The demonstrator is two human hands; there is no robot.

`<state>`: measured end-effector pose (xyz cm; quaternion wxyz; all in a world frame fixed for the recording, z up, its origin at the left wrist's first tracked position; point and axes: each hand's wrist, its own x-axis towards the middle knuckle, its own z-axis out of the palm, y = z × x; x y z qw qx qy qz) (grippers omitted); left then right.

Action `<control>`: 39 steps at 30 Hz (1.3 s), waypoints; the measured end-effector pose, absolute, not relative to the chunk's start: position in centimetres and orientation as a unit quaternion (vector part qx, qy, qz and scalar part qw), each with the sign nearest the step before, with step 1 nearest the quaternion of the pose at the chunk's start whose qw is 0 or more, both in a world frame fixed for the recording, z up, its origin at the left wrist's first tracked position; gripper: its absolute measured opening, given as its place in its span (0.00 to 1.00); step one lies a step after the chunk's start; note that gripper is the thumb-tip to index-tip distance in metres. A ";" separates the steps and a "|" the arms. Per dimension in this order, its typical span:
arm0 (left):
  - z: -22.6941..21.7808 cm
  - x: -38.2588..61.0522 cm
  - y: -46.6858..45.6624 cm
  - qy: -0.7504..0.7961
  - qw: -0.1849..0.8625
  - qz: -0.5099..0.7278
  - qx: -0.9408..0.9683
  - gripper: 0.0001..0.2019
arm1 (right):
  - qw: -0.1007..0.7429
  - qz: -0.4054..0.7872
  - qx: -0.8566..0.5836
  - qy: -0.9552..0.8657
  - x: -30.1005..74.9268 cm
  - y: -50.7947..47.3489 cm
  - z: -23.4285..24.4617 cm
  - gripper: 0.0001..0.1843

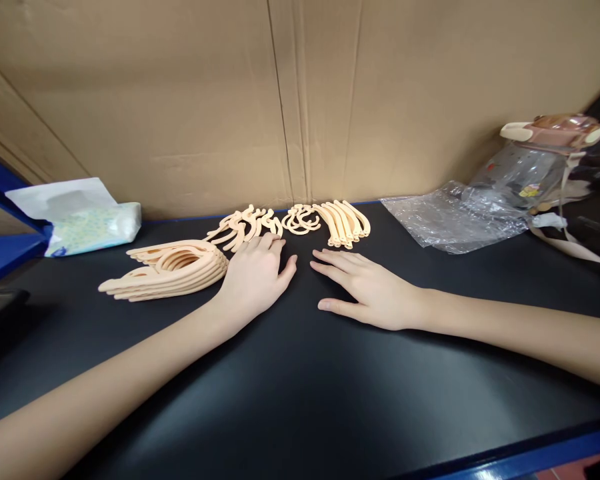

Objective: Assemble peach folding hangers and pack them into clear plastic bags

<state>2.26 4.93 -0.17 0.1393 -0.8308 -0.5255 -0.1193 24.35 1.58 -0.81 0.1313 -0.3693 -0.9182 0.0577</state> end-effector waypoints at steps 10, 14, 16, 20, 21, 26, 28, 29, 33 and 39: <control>-0.2 2.3 5.0 -0.521 0.136 -0.103 -0.836 0.24 | 0.134 0.055 -0.368 -0.918 24.4 1.6 -0.9 0.40; -0.3 2.3 5.1 -0.524 0.139 -0.096 -0.835 0.23 | 0.143 0.055 -0.364 -0.919 24.4 1.7 -1.1 0.40; -0.2 2.4 5.1 -0.528 0.149 -0.097 -0.831 0.22 | 0.147 0.054 -0.363 -0.918 24.4 1.8 -1.2 0.40; 0.2 2.6 4.7 -0.531 0.173 -0.094 -0.824 0.20 | 0.146 0.052 -0.361 -0.920 24.5 1.8 -1.2 0.40; 0.3 2.7 4.6 -0.531 0.179 -0.093 -0.823 0.20 | 0.145 0.051 -0.360 -0.920 24.5 1.8 -1.2 0.40; 0.6 3.0 4.1 -0.527 0.197 -0.092 -0.821 0.18 | 0.146 0.051 -0.361 -0.920 24.5 1.8 -1.2 0.40; 0.5 2.9 4.1 -0.524 0.198 -0.096 -0.823 0.18 | 0.147 0.049 -0.361 -0.920 24.5 1.8 -1.2 0.40; 0.4 2.8 4.1 -0.523 0.197 -0.098 -0.823 0.18 | 0.147 0.048 -0.360 -0.920 24.5 1.8 -1.2 0.40; -0.1 2.4 4.5 -0.519 0.182 -0.107 -0.828 0.21 | 0.152 0.046 -0.358 -0.920 24.5 1.8 -1.2 0.40; 0.4 2.7 4.2 -0.516 0.161 -0.113 -0.834 0.19 | 0.149 0.049 -0.359 -0.920 24.5 1.8 -1.3 0.40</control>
